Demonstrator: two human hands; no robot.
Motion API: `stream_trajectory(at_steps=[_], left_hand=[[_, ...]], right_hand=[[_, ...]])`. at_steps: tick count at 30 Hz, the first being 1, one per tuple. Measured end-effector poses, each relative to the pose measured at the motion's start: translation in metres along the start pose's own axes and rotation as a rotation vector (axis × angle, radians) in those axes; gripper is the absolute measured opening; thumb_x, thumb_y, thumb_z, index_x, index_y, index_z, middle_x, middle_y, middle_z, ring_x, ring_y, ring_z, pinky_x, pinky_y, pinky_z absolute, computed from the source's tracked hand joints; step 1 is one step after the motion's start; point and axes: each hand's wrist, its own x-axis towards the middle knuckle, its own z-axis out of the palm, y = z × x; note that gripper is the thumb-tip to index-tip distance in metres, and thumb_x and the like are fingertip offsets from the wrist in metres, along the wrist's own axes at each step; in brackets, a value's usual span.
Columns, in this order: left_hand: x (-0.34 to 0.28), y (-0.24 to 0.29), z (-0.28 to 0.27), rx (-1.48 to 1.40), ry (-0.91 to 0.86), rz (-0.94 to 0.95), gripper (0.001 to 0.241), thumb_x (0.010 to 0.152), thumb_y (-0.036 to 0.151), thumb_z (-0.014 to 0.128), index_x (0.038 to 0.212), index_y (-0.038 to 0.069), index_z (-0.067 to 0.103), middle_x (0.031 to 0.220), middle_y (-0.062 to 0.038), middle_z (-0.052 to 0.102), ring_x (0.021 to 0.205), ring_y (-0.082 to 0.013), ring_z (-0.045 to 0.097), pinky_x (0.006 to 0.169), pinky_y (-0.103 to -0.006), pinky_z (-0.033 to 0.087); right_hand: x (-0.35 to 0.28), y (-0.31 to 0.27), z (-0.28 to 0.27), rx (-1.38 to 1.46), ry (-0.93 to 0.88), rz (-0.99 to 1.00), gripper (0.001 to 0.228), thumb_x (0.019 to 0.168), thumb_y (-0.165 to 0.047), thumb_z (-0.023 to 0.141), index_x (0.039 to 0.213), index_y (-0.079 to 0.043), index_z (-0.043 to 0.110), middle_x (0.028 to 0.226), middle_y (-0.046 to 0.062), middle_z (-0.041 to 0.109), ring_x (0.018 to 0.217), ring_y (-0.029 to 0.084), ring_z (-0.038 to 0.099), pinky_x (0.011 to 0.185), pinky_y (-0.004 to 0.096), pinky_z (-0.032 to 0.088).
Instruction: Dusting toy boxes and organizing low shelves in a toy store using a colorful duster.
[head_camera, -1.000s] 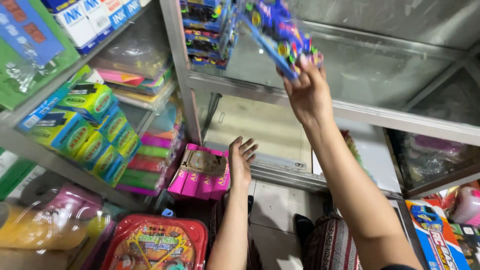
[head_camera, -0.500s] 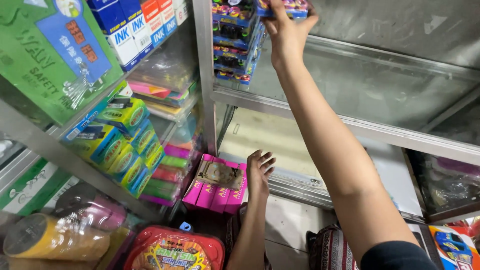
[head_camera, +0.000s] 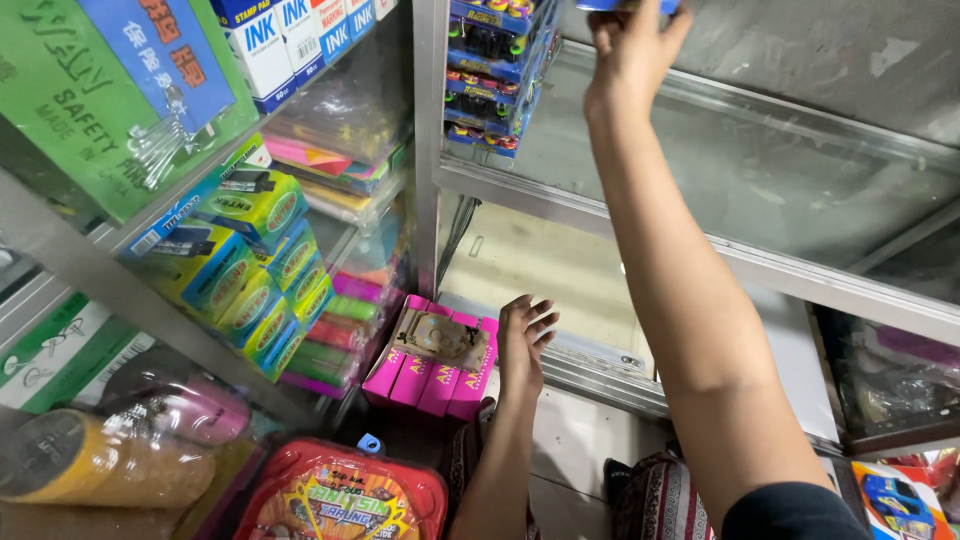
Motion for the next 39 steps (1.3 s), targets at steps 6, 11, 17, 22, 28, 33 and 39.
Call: stream_trajectory(at_steps=[6, 11, 17, 22, 28, 33, 39], left_hand=[[-0.009, 0.012, 0.007, 0.031, 0.011, 0.010, 0.042, 0.093, 0.040, 0.059, 0.125, 0.012, 0.054, 0.116, -0.010, 0.070, 0.103, -0.0214, 0.068, 0.091, -0.0358, 0.047], [-0.004, 0.006, 0.001, 0.020, -0.003, 0.036, 0.042, 0.093, 0.039, 0.058, 0.125, 0.012, 0.055, 0.117, -0.010, 0.070, 0.102, -0.0210, 0.067, 0.088, -0.0357, 0.047], [-0.004, 0.003, 0.003, 0.017, -0.026, 0.043, 0.040, 0.094, 0.037, 0.056, 0.125, 0.012, 0.056, 0.118, -0.011, 0.071, 0.102, -0.0216, 0.068, 0.088, -0.0358, 0.048], [-0.006, 0.008, 0.004, 0.022, -0.030, 0.050, 0.039, 0.095, 0.035, 0.056, 0.125, 0.011, 0.055, 0.117, -0.011, 0.070, 0.103, -0.0215, 0.067, 0.089, -0.0363, 0.048], [-0.006, 0.013, 0.007, 0.023, 0.005, 0.012, 0.037, 0.094, 0.031, 0.055, 0.124, 0.011, 0.055, 0.115, -0.011, 0.071, 0.101, -0.0218, 0.067, 0.088, -0.0372, 0.047], [-0.008, 0.012, 0.005, 0.045, -0.003, 0.020, 0.036, 0.095, 0.030, 0.054, 0.125, 0.011, 0.055, 0.114, -0.010, 0.071, 0.100, -0.0206, 0.067, 0.088, -0.0369, 0.047], [-0.009, 0.011, 0.008, 0.034, -0.005, 0.017, 0.035, 0.095, 0.029, 0.054, 0.126, 0.011, 0.055, 0.113, -0.010, 0.070, 0.099, -0.0198, 0.067, 0.088, -0.0360, 0.047]], right_hand=[[0.032, -0.013, -0.025, 0.059, 0.056, -0.007, 0.047, 0.099, -0.038, 0.065, 0.122, -0.001, 0.046, 0.092, 0.010, 0.061, 0.074, 0.020, 0.062, 0.063, 0.036, 0.053], [0.035, -0.031, -0.030, 0.047, 0.185, -0.027, 0.050, 0.092, -0.045, 0.060, 0.111, -0.001, 0.046, 0.090, 0.015, 0.064, 0.072, 0.028, 0.070, 0.062, 0.042, 0.060], [0.075, -0.003, -0.059, 0.103, 0.048, -0.018, 0.051, 0.097, -0.045, 0.062, 0.117, -0.001, 0.048, 0.099, 0.015, 0.062, 0.080, 0.027, 0.065, 0.074, 0.044, 0.060], [0.120, 0.019, -0.083, 0.150, 0.045, 0.118, 0.049, 0.096, -0.047, 0.058, 0.113, -0.001, 0.059, 0.097, 0.012, 0.066, 0.080, 0.028, 0.068, 0.076, 0.044, 0.060], [0.096, -0.005, -0.095, 0.075, -0.095, 0.114, 0.056, 0.097, -0.055, 0.058, 0.113, -0.002, 0.062, 0.098, 0.011, 0.066, 0.087, 0.027, 0.068, 0.082, 0.042, 0.059], [0.073, -0.017, -0.118, 0.177, -0.053, 0.088, 0.042, 0.088, -0.051, 0.061, 0.102, -0.011, 0.062, 0.093, 0.004, 0.066, 0.086, 0.024, 0.066, 0.074, 0.044, 0.054], [0.040, -0.053, -0.082, 0.183, -0.251, 0.404, 0.034, 0.090, -0.040, 0.065, 0.107, -0.011, 0.068, 0.109, 0.004, 0.071, 0.109, 0.024, 0.068, 0.103, 0.045, 0.056]])
